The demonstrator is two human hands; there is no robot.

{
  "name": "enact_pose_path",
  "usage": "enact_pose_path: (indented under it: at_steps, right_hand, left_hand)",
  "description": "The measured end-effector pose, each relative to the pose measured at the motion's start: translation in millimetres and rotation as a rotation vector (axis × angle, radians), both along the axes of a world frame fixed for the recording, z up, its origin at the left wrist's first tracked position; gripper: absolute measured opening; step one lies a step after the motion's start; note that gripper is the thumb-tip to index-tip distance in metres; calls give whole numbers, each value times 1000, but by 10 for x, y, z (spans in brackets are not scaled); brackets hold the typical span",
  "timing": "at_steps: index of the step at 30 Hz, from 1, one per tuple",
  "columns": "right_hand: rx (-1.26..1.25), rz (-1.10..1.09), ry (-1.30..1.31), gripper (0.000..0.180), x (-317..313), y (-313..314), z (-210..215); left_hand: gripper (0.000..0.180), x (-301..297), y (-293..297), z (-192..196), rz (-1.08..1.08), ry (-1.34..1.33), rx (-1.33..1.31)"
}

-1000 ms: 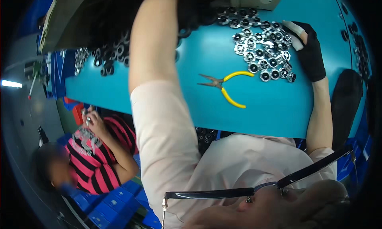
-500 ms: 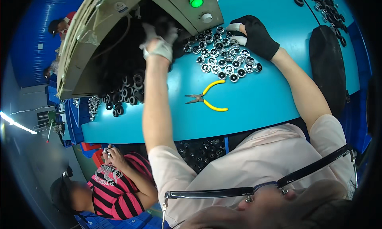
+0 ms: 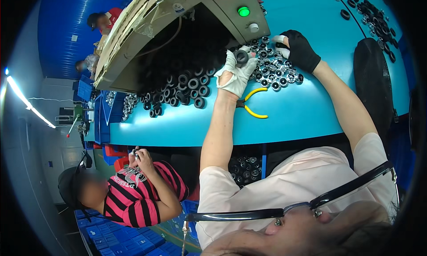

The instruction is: Assembling small metal rings into rubber grommets at a factory workbench.

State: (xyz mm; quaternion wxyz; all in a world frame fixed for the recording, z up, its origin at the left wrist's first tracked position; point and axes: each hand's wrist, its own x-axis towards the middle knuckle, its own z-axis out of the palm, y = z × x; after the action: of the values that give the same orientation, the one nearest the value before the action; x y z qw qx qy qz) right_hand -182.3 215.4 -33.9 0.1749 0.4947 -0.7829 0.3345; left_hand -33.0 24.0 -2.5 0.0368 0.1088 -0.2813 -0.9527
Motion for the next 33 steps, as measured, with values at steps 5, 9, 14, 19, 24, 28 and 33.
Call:
enact_pose_path:
  at_steps: [5, 9, 14, 19, 24, 28, 33]
  right_hand:
    - [14, -13, -44, 26, -28, -27, -22]
    - [-131, 11, -228, 22, -35, -11, -21]
    - [-121, 45, -279, 22, -51, -5, -70]
    - [-125, 21, -271, 23, -19, 3, 49]
    - [-292, 222, -572, 22, 284, -44, 422]
    - [-257, 373, -378, 24, 551, -347, 627]
    - [-257, 407, -409, 22, 607, -691, 720]
  left_hand:
    - [52, 31, -67, -22, 20, 20, 37]
    - [53, 32, -77, 3, 41, 1, -14]
    - [52, 37, -12, 52, 67, -18, -147]
    - [42, 32, 29, 73, 186, -48, -301]
    - [30, 48, -7, 109, 189, -144, -274]
    - [24, 40, 89, 108, 144, -93, -152]
    - [45, 42, 161, 70, 68, 39, -343]
